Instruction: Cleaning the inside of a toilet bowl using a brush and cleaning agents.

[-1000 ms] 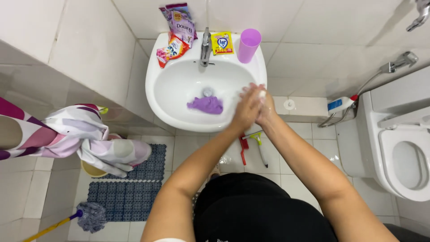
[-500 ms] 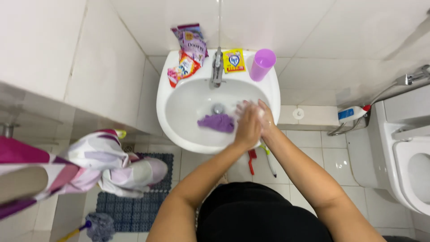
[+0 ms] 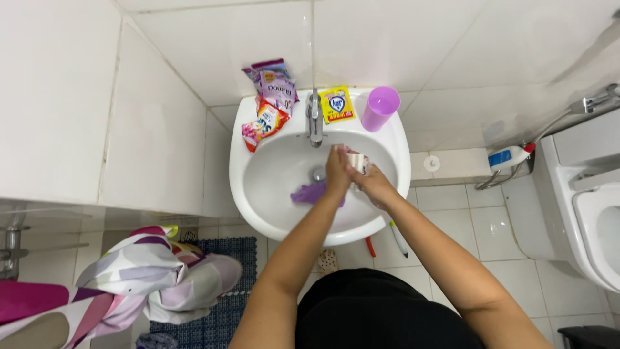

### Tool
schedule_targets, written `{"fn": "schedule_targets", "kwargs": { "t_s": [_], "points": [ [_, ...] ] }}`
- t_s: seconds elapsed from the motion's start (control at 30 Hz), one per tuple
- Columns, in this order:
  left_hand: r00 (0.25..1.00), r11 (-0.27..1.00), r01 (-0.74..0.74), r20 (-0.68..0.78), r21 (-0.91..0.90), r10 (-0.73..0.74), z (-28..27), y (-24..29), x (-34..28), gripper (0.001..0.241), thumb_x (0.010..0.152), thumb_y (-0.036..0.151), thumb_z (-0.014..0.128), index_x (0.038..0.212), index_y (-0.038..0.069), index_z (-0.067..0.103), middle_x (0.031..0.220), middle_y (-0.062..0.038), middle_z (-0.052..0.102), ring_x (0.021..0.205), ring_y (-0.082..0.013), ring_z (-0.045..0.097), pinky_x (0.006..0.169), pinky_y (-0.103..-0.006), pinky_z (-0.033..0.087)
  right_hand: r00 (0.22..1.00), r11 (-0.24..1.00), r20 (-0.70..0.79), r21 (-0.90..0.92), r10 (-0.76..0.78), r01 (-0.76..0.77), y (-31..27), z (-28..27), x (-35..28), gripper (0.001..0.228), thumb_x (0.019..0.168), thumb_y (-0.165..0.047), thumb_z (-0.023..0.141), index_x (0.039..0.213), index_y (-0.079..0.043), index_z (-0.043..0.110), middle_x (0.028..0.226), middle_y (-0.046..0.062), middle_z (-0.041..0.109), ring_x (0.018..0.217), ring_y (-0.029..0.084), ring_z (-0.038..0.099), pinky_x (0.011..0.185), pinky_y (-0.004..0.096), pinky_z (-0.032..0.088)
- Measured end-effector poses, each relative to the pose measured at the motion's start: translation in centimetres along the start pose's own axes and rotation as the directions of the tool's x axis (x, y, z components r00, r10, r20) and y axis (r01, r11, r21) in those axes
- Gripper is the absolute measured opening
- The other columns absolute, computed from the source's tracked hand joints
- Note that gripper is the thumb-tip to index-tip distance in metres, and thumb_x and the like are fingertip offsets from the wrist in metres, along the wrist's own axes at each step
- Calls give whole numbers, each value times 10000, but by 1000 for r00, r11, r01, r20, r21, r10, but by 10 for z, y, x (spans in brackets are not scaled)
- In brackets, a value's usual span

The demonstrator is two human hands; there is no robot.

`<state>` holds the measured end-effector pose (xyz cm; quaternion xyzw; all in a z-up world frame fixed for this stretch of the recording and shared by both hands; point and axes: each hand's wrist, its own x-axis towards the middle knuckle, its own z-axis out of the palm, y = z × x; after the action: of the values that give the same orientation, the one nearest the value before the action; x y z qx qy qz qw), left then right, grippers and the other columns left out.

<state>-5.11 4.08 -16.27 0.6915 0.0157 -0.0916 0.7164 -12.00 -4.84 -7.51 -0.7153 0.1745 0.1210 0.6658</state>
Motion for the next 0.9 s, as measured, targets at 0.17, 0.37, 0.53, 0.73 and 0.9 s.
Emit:
{"fn": "schedule_targets", "kwargs": {
  "t_s": [0.17,0.37,0.53,0.73,0.9],
  "points": [
    [961,880,166,275,-446,-42,2,89,-22,247,1044,109,523,1285,60,545,1157,-97,652,1010,-163,631,878,-320,539,882,895,-272,-343,-385,285,-80,-29,-23,224,1051,-264,614,1132,-67,683,960,91,724,868,179,668,793,307,527],
    [986,978,-97,117,-185,120,-10,141,-9,240,1081,95,516,1263,-8,633,1107,-122,688,975,-187,642,907,-341,527,427,113,63,-920,-902,374,-141,-50,-5,251,881,-86,676,1123,-53,730,1068,156,737,1031,377,670,942,442,449],
    [864,876,-446,-167,186,475,2,147,35,271,1051,30,477,1283,-3,613,1164,-195,675,1083,-310,648,988,-396,502,787,194,46,-959,-615,208,-125,-79,16,113,960,-75,699,869,-37,754,894,163,732,884,362,680,821,501,471],
    [975,903,-222,70,368,211,34,110,95,438,870,-47,530,1292,15,627,1226,-234,647,1122,-346,630,998,-410,476,770,176,99,-947,-631,267,-114,-90,-38,130,866,15,659,819,-48,762,840,166,728,831,339,685,792,477,549],
    [897,848,-441,184,294,402,29,218,20,169,966,84,616,1091,15,706,1032,-198,732,971,-359,680,921,-423,516,763,120,214,-927,-609,356,-124,-89,-69,66,854,-63,713,812,-20,742,848,176,719,833,362,676,762,500,538]
  ]
}}
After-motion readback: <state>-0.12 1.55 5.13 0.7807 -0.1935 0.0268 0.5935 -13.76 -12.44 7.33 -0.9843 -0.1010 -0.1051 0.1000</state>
